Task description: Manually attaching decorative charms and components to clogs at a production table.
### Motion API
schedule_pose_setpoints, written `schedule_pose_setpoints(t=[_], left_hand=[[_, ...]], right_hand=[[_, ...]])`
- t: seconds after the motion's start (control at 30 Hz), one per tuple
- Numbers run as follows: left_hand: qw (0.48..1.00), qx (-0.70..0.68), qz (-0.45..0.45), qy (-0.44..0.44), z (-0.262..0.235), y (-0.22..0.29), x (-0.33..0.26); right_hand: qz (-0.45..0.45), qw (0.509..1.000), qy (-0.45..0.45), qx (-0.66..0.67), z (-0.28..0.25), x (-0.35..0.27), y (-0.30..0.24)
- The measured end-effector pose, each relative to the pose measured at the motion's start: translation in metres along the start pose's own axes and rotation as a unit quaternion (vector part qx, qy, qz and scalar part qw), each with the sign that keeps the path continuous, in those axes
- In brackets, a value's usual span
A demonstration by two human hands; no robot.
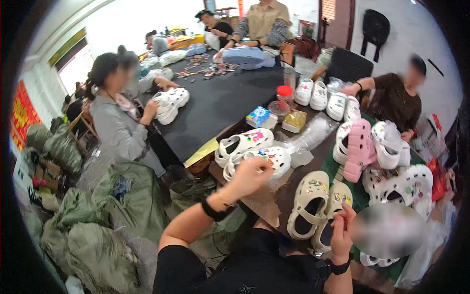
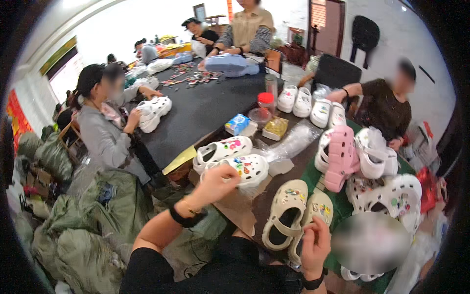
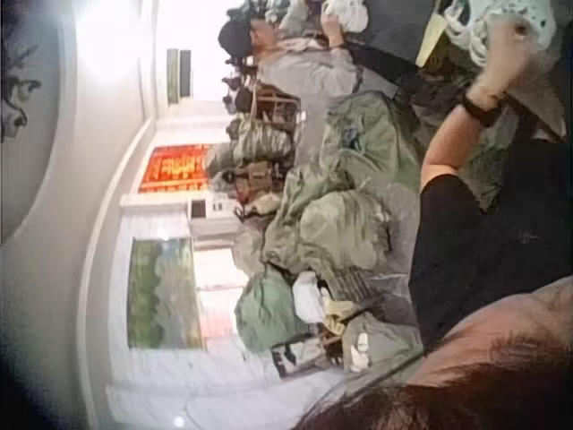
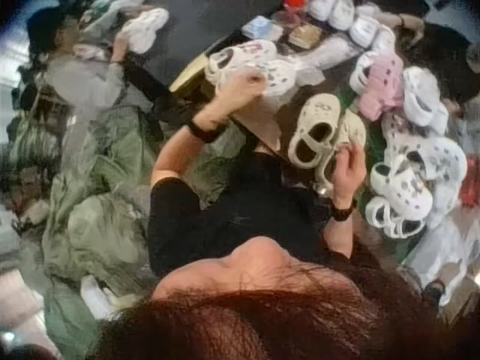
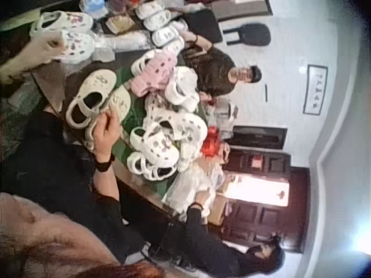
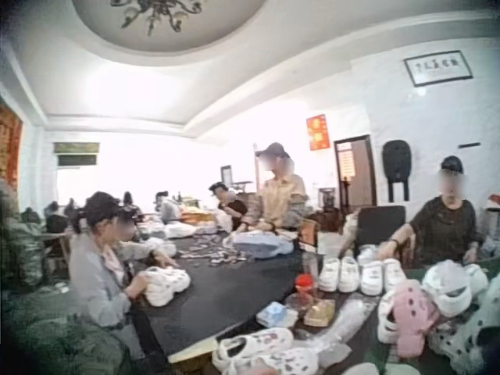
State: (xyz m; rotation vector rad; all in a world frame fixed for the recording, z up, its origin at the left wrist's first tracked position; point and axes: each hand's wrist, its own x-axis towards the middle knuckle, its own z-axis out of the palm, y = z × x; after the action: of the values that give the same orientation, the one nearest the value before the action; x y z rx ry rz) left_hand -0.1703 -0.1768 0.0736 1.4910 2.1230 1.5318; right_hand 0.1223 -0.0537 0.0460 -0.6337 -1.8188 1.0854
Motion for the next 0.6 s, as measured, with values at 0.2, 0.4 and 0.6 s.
schedule_pose_setpoints(t=[0.2, 0.4, 0.6], left_hand=[[0.996, -0.073, 0.021, -0.050, 0.071, 0.019, 0.011], [0.968, -0.201, -0.056, -0.141, 0.086, -0.022, 0.050], [0.951, 0.282, -0.010, -0.126, 0.145, -0.115, 0.099]], right_hand=[[-0.052, 0.981, -0.178, -0.052, 0.098, 0.059, -0.007], [0.087, 0.990, -0.107, -0.013, 0.084, 0.069, 0.021], [0.123, 0.988, -0.061, 0.072, 0.068, 0.067, 0.030]])
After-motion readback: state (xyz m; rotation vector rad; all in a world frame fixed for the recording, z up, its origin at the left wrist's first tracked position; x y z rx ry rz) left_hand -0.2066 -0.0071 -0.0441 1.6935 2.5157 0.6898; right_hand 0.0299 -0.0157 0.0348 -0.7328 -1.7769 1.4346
